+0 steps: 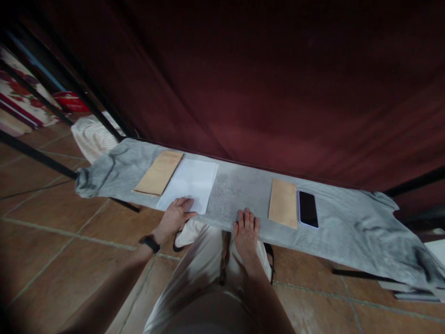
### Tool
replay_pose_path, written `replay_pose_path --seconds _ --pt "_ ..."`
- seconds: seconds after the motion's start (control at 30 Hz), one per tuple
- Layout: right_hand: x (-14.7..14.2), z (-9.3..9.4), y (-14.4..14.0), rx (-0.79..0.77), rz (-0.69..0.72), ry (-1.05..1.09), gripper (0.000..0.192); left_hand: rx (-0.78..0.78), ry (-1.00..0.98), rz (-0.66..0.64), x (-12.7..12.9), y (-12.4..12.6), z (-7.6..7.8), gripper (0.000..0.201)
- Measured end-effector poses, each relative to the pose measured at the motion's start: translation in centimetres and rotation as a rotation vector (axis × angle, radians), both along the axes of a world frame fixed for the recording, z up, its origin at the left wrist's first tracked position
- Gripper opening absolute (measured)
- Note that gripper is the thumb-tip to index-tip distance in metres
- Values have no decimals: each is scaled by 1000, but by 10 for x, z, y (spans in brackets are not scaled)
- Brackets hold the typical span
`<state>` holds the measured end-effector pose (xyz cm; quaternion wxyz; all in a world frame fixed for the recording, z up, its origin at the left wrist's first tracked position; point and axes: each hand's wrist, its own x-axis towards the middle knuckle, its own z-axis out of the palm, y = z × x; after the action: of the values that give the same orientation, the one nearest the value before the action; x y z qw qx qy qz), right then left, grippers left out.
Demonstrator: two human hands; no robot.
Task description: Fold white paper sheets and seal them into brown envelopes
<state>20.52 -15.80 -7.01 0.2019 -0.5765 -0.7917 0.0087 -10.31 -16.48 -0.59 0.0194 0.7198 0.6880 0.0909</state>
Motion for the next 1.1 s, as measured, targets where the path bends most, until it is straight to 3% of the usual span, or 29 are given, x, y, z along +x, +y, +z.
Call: replay_pose_path --seconds 0.37,0.63,0.87,1.1 --pt "0 -1 0 23 -18 -88 51 8 -52 -163 -17 -5 -3 32" --pt "-1 -2 0 58 -18 -69 50 1 -289 -158 -29 1 -2 28" --pt "0 -3 0 64 -16 -59 50 -66 -731 -85 -50 20 -15 27" --pt "1 -7 2 62 -15 -43 50 -72 -744 -151 -53 27 -11 24"
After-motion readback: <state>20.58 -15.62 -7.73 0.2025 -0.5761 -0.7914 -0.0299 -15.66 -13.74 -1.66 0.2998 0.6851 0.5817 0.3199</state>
